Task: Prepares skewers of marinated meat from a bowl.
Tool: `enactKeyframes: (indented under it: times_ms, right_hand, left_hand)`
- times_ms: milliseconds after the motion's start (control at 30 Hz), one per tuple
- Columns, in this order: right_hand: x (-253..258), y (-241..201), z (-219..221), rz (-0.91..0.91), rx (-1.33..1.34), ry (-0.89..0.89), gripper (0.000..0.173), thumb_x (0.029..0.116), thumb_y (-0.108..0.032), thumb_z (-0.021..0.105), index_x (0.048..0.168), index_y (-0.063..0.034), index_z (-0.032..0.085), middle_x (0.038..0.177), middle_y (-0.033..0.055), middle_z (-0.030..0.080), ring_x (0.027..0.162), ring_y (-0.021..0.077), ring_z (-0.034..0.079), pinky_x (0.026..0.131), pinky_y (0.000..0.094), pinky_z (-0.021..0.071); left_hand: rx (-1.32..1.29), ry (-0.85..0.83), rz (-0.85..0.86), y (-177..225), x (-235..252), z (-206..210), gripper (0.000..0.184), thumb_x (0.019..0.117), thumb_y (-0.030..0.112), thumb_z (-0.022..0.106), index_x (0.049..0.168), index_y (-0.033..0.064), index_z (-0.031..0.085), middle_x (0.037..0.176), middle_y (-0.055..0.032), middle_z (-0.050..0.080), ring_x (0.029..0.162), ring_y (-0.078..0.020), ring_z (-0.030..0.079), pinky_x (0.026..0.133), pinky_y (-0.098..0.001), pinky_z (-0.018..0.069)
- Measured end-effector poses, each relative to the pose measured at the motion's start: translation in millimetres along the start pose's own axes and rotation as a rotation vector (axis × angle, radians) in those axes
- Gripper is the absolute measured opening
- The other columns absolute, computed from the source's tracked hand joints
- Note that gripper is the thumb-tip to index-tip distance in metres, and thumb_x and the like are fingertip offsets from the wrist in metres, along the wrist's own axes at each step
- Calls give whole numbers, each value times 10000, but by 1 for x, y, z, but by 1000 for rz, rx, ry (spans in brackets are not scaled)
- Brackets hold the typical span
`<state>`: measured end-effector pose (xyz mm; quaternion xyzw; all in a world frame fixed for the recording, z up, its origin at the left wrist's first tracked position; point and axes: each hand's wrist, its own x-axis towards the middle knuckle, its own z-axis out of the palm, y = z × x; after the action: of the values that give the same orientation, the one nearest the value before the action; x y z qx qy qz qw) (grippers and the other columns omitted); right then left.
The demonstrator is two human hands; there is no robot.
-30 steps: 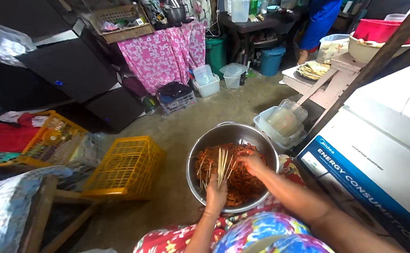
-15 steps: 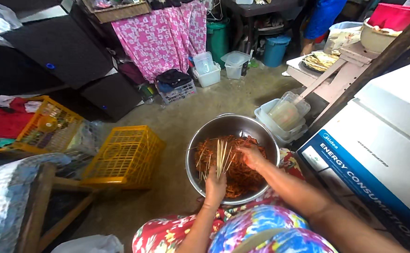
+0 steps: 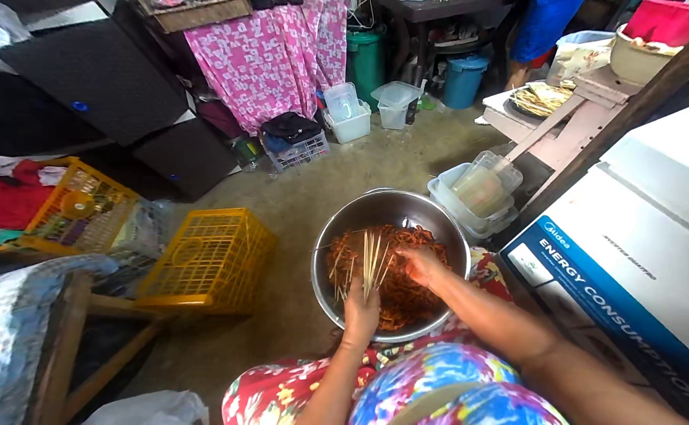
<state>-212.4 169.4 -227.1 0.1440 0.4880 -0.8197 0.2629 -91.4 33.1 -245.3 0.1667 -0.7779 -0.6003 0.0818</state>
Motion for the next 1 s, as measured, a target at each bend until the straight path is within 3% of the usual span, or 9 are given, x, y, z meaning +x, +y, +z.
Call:
enactKeyframes:
  times_ms: [233,467,567,633,733,867,1000]
  right_hand:
    - [2,3,2,91,60,-1,98,1049,-80,498,1100,-7,540,873,102,591,732,198,627,698,372,589]
    - [3,-1,0,210,66,-10,133,1045,-134,479,1109,-31,532,919,119,598,759,214,632,687,374,583]
    - [4,0,0,213,47,-36,121,1041,-132,461,1061,-44,541,871,97,590,728,200,612,676,362,567]
    - [4,1,0,199,42,-45,121,1042,-120,459,1076,-40,543,877,95,593,738,196,614,685,360,565]
    - [2,3,0,56,-40,-63,167,1061,-75,488,1201,9,530,967,118,628,808,194,654,735,360,588]
    - [0,7,1,-181,-319,-64,128,1025,-59,588,1093,40,633,915,65,661,782,111,641,717,286,562]
    - [-4,7,4,-73,-246,-86,128,1040,-65,559,1104,37,602,886,79,659,748,146,661,698,315,589]
  left_hand:
    - [27,5,24,-2,0,1,285,982,46,563,1257,-25,538,746,-39,605,557,-103,591,553,-285,544]
    - [37,0,35,-3,-1,1,298,975,44,572,1264,-19,541,808,-62,626,586,-112,605,570,-293,553]
    - [58,-5,47,-2,-2,1,320,974,45,571,1281,-36,534,817,-73,630,603,-123,609,585,-308,553]
    - [68,-6,49,-1,-2,1,321,977,54,571,1283,-36,531,806,-68,628,603,-122,610,584,-310,553]
    - [65,1,33,-1,-1,1,308,985,52,558,1280,-34,532,776,-59,616,572,-115,596,565,-302,548]
    - [39,22,33,0,-2,1,267,985,33,540,1245,-27,536,735,-43,590,542,-111,580,538,-290,539]
    - [27,27,39,0,-3,1,268,984,26,542,1245,-33,535,738,-41,594,538,-105,580,535,-280,537]
